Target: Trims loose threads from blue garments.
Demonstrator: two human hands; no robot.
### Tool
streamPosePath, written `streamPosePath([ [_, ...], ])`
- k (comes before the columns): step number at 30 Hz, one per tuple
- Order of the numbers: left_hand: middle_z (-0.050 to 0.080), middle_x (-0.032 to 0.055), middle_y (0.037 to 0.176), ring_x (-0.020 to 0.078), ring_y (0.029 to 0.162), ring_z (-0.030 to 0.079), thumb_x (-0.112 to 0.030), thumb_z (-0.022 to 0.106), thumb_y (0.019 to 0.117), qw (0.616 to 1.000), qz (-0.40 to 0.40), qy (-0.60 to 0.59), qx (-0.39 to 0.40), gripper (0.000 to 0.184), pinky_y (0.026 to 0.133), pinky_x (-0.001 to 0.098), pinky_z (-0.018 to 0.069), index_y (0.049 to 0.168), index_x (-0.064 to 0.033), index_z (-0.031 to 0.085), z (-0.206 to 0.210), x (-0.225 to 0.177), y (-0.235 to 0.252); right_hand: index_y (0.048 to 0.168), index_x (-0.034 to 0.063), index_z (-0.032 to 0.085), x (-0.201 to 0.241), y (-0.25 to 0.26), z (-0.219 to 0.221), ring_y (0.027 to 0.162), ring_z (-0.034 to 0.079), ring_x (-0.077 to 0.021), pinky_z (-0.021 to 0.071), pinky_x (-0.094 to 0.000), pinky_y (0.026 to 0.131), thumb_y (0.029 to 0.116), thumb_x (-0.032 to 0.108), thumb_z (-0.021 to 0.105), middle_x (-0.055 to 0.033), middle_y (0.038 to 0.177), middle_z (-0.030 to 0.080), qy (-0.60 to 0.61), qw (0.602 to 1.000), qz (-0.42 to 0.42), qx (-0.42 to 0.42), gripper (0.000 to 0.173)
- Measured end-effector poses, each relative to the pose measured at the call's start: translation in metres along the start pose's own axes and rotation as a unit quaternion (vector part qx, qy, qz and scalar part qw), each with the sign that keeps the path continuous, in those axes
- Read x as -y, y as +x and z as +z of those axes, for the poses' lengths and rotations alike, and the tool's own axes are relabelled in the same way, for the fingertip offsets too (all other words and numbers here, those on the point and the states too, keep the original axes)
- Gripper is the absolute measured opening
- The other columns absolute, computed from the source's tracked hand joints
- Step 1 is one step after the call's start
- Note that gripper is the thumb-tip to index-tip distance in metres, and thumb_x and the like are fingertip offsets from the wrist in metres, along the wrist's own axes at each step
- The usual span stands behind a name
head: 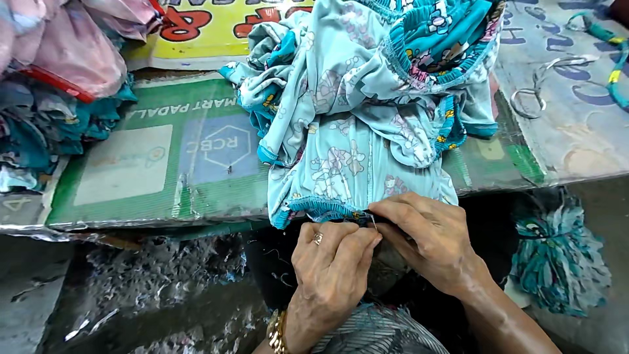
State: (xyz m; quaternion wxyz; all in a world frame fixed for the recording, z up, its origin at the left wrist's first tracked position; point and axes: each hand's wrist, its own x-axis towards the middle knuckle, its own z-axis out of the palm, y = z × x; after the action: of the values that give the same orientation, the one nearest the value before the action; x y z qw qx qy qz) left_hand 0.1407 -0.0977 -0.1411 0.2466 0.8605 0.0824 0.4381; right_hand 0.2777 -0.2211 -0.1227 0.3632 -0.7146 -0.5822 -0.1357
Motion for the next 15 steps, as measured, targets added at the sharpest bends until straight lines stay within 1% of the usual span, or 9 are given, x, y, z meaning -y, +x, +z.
streamPosePath([
  [3,0.068,0.0037,0.09,0.011,0.083,0.062,-0.022,0.063,0.102,1.0,-0.003,-0.014,-0.004,0.013,0.078,0.0261,0.0465,0.099,-0.0107,0.069,0.001,0.0,-0.001,0.109,0.0086,0.074,0.001,0.002,0.0,0.08,0.07,-0.0148,0.0526,-0.0259,0.063,0.1002,0.015,0.065,-0.0079,0.093,0.075,-0.017,1.0,-0.017,0.007,0.014],
  [7,0.068,0.0028,0.09,0.0101,0.083,0.062,-0.024,0.062,0.1027,1.0,-0.006,-0.027,0.005,0.014,0.079,0.0261,0.0468,0.098,-0.0116,0.068,0.0,0.0,-0.002,0.109,0.0088,0.074,0.0,0.0,0.004,0.075,0.069,-0.0178,0.0507,-0.0286,0.06,0.1004,0.015,0.066,-0.0089,0.091,0.075,-0.049,0.998,-0.044,-0.001,0.013],
  [9,0.067,0.0023,0.09,0.0097,0.084,0.062,-0.024,0.06,0.1033,0.999,-0.001,-0.045,0.005,0.015,0.079,0.0254,0.047,0.098,-0.0117,0.067,-0.001,-0.001,-0.003,0.108,0.0085,0.074,-0.001,-0.001,0.005,0.076,0.069,-0.017,0.0506,-0.0283,0.062,0.1001,0.015,0.066,-0.0087,0.09,0.075,-0.029,0.999,-0.033,-0.009,0.013],
  [10,0.067,0.002,0.091,0.0094,0.084,0.063,-0.025,0.057,0.1048,0.999,0.001,-0.054,0.003,0.017,0.08,0.0253,0.0479,0.099,-0.0116,0.066,-0.003,0.0,-0.004,0.106,0.0085,0.075,-0.001,-0.002,0.003,0.079,0.07,-0.0136,0.0528,-0.0255,0.065,0.0999,0.017,0.067,-0.0071,0.091,0.075,0.01,1.0,-0.008,-0.014,0.013],
  [11,0.069,0.0018,0.091,0.0093,0.086,0.064,-0.026,0.052,0.1069,0.999,0.003,-0.051,0.0,0.021,0.081,0.0256,0.049,0.1,-0.0116,0.064,-0.004,0.002,-0.004,0.106,0.0081,0.074,-0.001,-0.001,0.0,0.082,0.07,-0.0081,0.0548,-0.0207,0.069,0.0996,0.019,0.069,-0.0047,0.092,0.075,0.072,0.997,0.028,-0.019,0.014],
  [12,0.069,0.0025,0.092,0.0101,0.087,0.064,-0.029,0.046,0.1085,0.999,0.002,-0.038,-0.001,0.026,0.081,0.026,0.0487,0.102,-0.011,0.064,-0.006,0.005,-0.002,0.109,0.0077,0.072,-0.002,0.0,-0.005,0.085,0.067,-0.0024,0.0555,-0.0155,0.074,0.099,0.021,0.07,-0.0019,0.094,0.073,0.15,0.986,0.068,-0.019,0.017],
  [13,0.068,0.0033,0.093,0.0108,0.086,0.063,-0.032,0.045,0.1087,1.0,-0.004,-0.01,0.002,0.03,0.079,0.0258,0.0476,0.104,-0.0105,0.065,-0.006,0.007,0.0,0.112,0.0075,0.071,-0.002,0.001,-0.01,0.085,0.066,0.0008,0.0562,-0.0131,0.075,0.0978,0.021,0.071,0.0005,0.096,0.071,0.22,0.97,0.1,-0.019,0.02],
  [14,0.067,0.0045,0.091,0.012,0.083,0.061,-0.036,0.048,0.1074,1.0,-0.01,0.029,0.007,0.032,0.076,0.0263,0.0462,0.104,-0.0098,0.066,-0.005,0.009,0.003,0.114,0.0075,0.07,-0.003,0.002,-0.012,0.084,0.065,0.0017,0.057,-0.013,0.075,0.0969,0.021,0.072,0.0021,0.098,0.07,0.265,0.956,0.122,-0.02,0.022],
  [15,0.067,0.0059,0.09,0.014,0.079,0.06,-0.041,0.055,0.1044,0.997,-0.014,0.07,0.012,0.034,0.073,0.0276,0.046,0.104,-0.0091,0.067,-0.002,0.011,0.006,0.115,0.0074,0.069,-0.003,0.004,-0.012,0.084,0.066,0.0017,0.0578,-0.0136,0.074,0.0962,0.021,0.073,0.0031,0.099,0.07,0.285,0.949,0.134,-0.021,0.023],
])
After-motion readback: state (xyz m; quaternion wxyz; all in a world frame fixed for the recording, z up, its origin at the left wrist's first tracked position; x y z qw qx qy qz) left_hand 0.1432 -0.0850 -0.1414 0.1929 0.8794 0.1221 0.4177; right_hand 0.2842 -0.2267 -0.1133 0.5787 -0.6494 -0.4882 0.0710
